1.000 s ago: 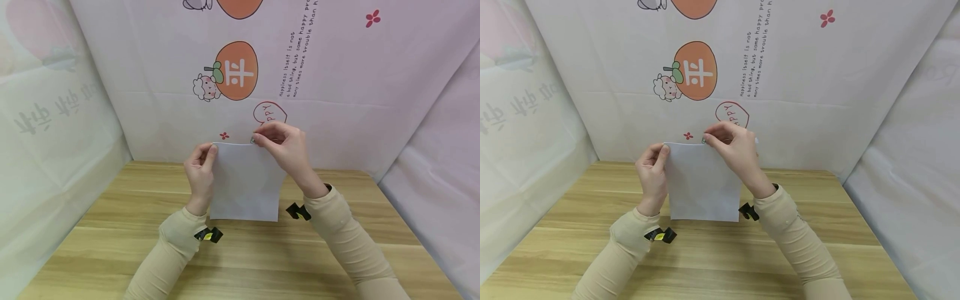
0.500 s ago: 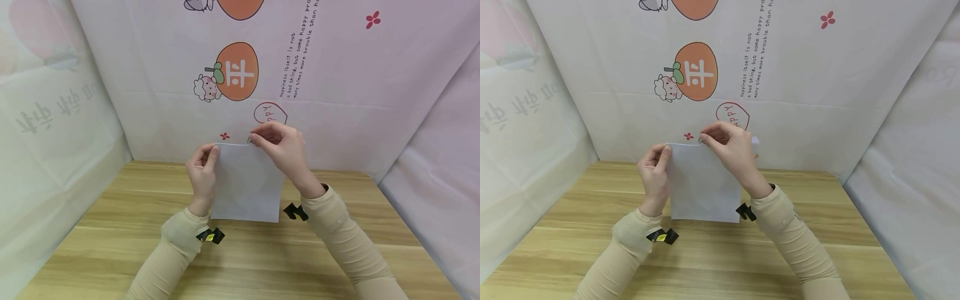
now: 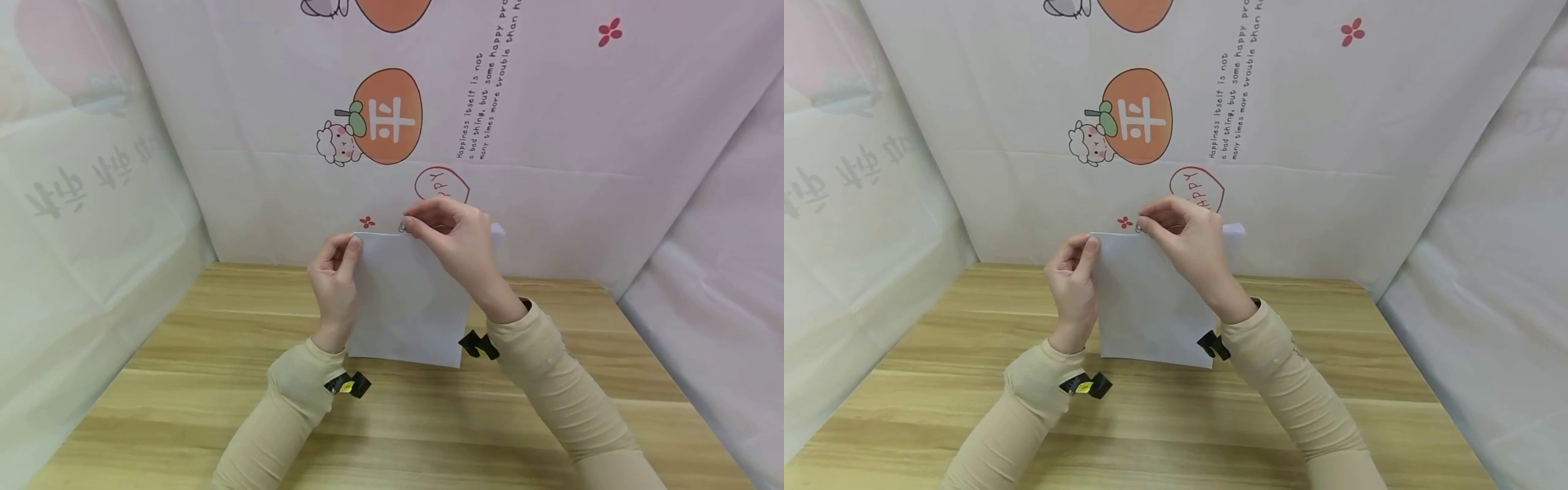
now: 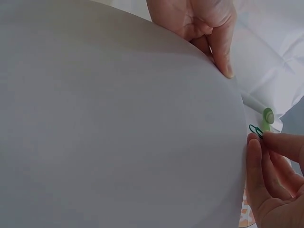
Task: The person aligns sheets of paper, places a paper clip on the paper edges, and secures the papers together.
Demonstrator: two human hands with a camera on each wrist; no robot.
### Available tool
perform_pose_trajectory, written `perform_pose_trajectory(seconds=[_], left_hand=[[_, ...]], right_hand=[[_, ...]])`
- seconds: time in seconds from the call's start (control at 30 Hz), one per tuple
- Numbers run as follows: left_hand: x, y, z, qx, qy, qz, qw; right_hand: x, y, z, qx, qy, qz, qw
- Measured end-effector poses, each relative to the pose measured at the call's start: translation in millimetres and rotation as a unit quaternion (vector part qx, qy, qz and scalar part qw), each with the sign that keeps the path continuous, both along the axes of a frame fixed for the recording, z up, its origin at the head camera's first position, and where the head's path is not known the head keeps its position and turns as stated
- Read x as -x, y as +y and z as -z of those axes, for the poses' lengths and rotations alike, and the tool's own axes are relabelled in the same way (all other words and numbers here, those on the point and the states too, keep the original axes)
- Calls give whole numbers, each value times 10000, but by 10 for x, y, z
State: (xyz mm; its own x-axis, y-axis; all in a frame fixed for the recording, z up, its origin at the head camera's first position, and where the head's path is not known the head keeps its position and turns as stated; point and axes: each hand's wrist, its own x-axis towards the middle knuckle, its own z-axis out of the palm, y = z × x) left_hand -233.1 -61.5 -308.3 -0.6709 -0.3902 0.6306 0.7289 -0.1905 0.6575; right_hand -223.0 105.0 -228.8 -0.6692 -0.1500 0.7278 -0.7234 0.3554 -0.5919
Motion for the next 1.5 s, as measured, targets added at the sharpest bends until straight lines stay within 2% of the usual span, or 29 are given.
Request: perform_pose_trajectory(seconds=[0.4,0.67,1.5], left_hand=[[14,33,-5,-71,-89,86,9999],[13,49,-11,-22,-78,38,10000],[7,73,1,90,-121,0,9999]], right_hand=[[-17,-73,-44,-109,-150,213,9996],[-36,-103,-66,-140,-177,165,9996],[-39,-165,-9,-139,-123,269,9995]])
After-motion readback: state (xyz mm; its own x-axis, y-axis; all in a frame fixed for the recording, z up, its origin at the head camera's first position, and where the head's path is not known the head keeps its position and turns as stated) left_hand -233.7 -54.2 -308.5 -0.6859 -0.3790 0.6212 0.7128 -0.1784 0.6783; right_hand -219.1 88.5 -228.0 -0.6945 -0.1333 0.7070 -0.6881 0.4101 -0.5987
